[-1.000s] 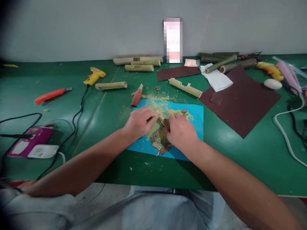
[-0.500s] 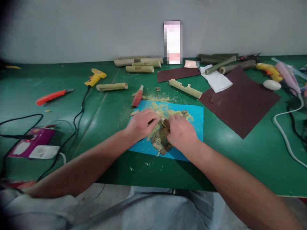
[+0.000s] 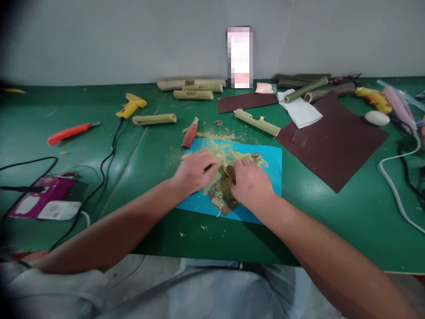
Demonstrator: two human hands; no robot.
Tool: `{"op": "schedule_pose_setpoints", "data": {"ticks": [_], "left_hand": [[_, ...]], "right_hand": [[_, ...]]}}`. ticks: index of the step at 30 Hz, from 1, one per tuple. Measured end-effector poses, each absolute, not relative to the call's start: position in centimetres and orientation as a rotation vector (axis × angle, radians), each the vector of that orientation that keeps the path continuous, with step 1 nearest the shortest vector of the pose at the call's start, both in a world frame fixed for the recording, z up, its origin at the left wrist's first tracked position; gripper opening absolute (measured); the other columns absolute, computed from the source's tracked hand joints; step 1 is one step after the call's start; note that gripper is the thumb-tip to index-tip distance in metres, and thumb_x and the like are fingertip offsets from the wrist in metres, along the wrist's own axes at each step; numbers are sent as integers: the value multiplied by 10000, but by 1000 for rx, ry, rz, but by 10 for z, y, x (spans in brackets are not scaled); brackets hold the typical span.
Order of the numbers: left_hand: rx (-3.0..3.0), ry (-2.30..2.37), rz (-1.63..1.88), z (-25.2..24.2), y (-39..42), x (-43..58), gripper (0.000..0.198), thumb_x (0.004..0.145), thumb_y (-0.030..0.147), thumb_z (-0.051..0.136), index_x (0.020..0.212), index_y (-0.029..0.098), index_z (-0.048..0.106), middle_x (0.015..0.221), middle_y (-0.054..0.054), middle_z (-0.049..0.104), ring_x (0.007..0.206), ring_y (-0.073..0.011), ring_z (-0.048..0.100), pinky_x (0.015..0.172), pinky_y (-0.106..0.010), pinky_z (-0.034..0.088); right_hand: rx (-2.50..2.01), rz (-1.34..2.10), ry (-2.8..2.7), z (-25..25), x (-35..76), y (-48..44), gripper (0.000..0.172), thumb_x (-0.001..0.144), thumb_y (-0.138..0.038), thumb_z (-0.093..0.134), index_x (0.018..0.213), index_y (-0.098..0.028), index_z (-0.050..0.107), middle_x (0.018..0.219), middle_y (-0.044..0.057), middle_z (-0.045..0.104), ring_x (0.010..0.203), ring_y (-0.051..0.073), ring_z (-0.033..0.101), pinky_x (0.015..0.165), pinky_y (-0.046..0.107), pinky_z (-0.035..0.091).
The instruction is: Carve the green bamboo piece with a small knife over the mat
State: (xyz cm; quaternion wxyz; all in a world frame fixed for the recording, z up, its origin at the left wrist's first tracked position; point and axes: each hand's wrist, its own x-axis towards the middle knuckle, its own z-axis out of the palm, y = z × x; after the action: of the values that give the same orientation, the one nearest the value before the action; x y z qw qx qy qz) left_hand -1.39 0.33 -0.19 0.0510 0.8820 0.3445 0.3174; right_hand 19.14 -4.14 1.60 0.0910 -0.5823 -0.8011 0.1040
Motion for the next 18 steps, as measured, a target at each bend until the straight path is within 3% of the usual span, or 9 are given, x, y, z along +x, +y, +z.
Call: {"op": "schedule_pose_setpoints", "data": {"ticks": [18], "left_hand": [[2693,1013,948,-4,3,-13,204,1021,220,530,885,165,673,814,-44,653,799,-165,620,720,-293,503]], "right_hand": [[-1745,335,-2388,17,192,-42,161,938,-352,597,943,-191,606,967,89,670,881,225,607,600,332,275]]}}
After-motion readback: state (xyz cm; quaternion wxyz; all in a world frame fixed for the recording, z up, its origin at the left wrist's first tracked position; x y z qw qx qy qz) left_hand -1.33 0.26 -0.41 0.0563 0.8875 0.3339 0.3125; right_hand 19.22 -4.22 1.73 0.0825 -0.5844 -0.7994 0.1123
